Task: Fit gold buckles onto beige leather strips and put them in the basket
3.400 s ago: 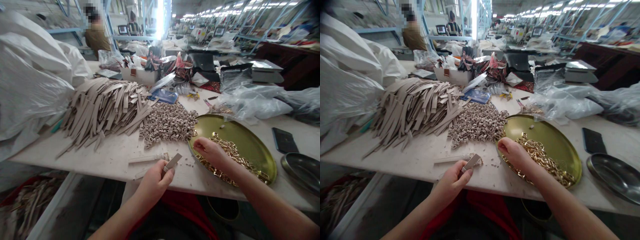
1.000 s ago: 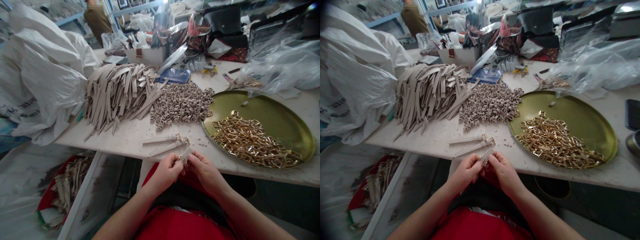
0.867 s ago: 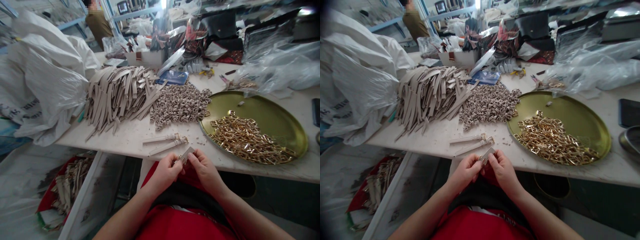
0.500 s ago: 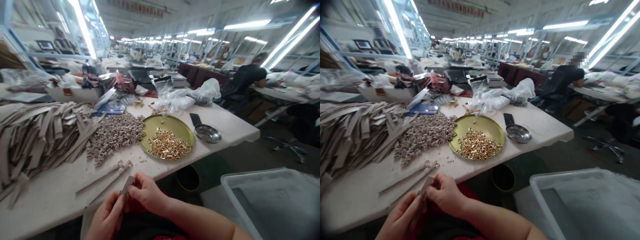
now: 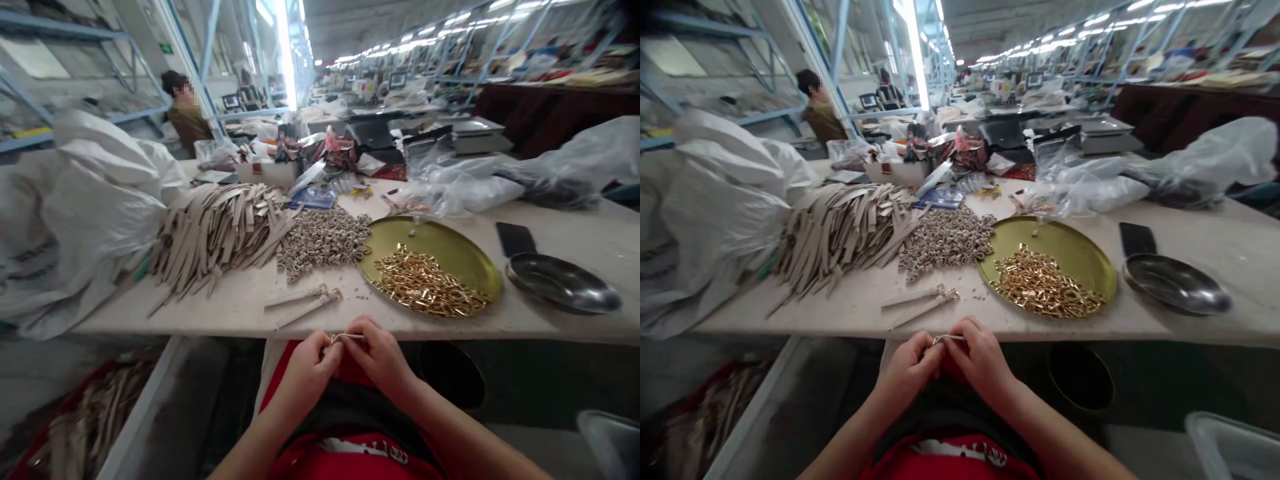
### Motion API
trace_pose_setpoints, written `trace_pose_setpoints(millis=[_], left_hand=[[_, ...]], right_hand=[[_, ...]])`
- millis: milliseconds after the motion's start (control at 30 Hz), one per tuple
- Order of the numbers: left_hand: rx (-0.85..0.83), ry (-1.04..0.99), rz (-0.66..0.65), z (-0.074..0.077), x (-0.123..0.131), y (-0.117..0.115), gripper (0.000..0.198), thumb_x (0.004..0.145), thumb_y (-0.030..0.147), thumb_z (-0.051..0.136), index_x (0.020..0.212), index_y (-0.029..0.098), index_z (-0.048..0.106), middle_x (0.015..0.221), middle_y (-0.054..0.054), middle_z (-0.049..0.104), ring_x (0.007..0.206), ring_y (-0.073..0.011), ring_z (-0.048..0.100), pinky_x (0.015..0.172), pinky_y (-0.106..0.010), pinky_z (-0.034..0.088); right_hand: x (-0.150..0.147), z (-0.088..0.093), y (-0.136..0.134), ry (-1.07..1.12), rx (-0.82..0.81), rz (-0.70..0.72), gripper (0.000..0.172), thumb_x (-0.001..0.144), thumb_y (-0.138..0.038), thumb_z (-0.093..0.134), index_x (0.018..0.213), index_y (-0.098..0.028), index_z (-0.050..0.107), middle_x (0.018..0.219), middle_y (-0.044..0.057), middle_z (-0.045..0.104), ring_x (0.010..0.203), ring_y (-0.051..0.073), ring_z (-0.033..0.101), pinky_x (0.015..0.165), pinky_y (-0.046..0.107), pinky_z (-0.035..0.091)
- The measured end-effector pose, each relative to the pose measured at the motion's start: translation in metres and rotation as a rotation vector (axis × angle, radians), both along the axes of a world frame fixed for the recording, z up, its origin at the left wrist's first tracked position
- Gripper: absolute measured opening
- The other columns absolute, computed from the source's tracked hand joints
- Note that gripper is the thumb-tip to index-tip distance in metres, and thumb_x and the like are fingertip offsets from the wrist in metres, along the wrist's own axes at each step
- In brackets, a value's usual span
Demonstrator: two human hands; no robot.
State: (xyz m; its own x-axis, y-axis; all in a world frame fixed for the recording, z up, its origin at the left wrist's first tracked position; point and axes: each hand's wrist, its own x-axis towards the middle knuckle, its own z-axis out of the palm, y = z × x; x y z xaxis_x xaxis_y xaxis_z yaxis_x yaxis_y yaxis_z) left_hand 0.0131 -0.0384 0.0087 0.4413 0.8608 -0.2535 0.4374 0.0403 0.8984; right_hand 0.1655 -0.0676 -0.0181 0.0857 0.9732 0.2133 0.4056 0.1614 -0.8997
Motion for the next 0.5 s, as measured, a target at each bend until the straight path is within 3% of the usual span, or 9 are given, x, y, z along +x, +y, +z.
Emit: trace_pose_setpoints(millis=[100, 200, 333, 400, 500], left_hand=[[-0.013, -0.017, -0.012, -0.001, -0.005, 0.004, 0.033, 0.078, 0.046, 0.051, 0.062, 0.018, 0.045, 0.051, 0.004, 0.05, 0.047, -0.0096, 0.04, 0.048, -0.021, 0.029], [-0.032, -0.031, 0.03, -0.005, -0.005, 0.014, 0.034, 0.074, 0.046, 0.057, 0.063, 0.017, 0.044, 0.05, 0.004, 0.05, 0.047, -0.0093, 0.041, 0.047, -0.021, 0.03], [-0.121, -0.111, -0.009, -0.009, 0.0, 0.031, 0.028, 0.078, 0.039, 0.053, 0.094, 0.016, 0.051, 0.061, 0.004, 0.055, 0.045, -0.0092, 0.045, 0.045, -0.02, 0.033], [-0.115, -0.1, -0.055, -0.01, 0.002, 0.04, 0.027, 0.082, 0.038, 0.048, 0.097, 0.016, 0.055, 0.059, 0.005, 0.053, 0.045, -0.0089, 0.043, 0.046, -0.02, 0.033], [-0.074, -0.07, -0.013, -0.015, 0.004, 0.055, 0.028, 0.084, 0.041, 0.045, 0.085, 0.016, 0.057, 0.054, 0.005, 0.048, 0.047, -0.009, 0.041, 0.048, -0.02, 0.033]], right_hand=[[0.0, -0.001, 0.005, 0.16, -0.164, 0.114, 0.019, 0.081, -0.036, 0.057, 0.071, -0.019, 0.053, 0.06, -0.003, 0.05, 0.056, 0.012, 0.045, 0.052, 0.023, 0.034], [0.0, 0.003, 0.01, 0.275, -0.249, 0.236, 0.029, 0.084, -0.045, 0.051, 0.073, -0.018, 0.053, 0.059, -0.003, 0.05, 0.055, 0.011, 0.044, 0.051, 0.023, 0.035], [0.019, 0.006, 0.037, 0.169, -0.221, 0.322, 0.045, 0.09, -0.05, 0.033, 0.07, -0.018, 0.058, 0.063, 0.0, 0.053, 0.06, 0.013, 0.048, 0.057, 0.025, 0.037], [0.039, 0.005, 0.063, 0.02, -0.155, 0.221, 0.04, 0.09, -0.046, 0.036, 0.072, -0.018, 0.06, 0.063, 0.0, 0.054, 0.061, 0.014, 0.049, 0.057, 0.026, 0.037], [0.07, 0.001, 0.107, -0.385, -0.067, -0.076, 0.021, 0.086, -0.03, 0.046, 0.081, -0.018, 0.062, 0.075, 0.003, 0.06, 0.07, 0.017, 0.054, 0.064, 0.027, 0.039]])
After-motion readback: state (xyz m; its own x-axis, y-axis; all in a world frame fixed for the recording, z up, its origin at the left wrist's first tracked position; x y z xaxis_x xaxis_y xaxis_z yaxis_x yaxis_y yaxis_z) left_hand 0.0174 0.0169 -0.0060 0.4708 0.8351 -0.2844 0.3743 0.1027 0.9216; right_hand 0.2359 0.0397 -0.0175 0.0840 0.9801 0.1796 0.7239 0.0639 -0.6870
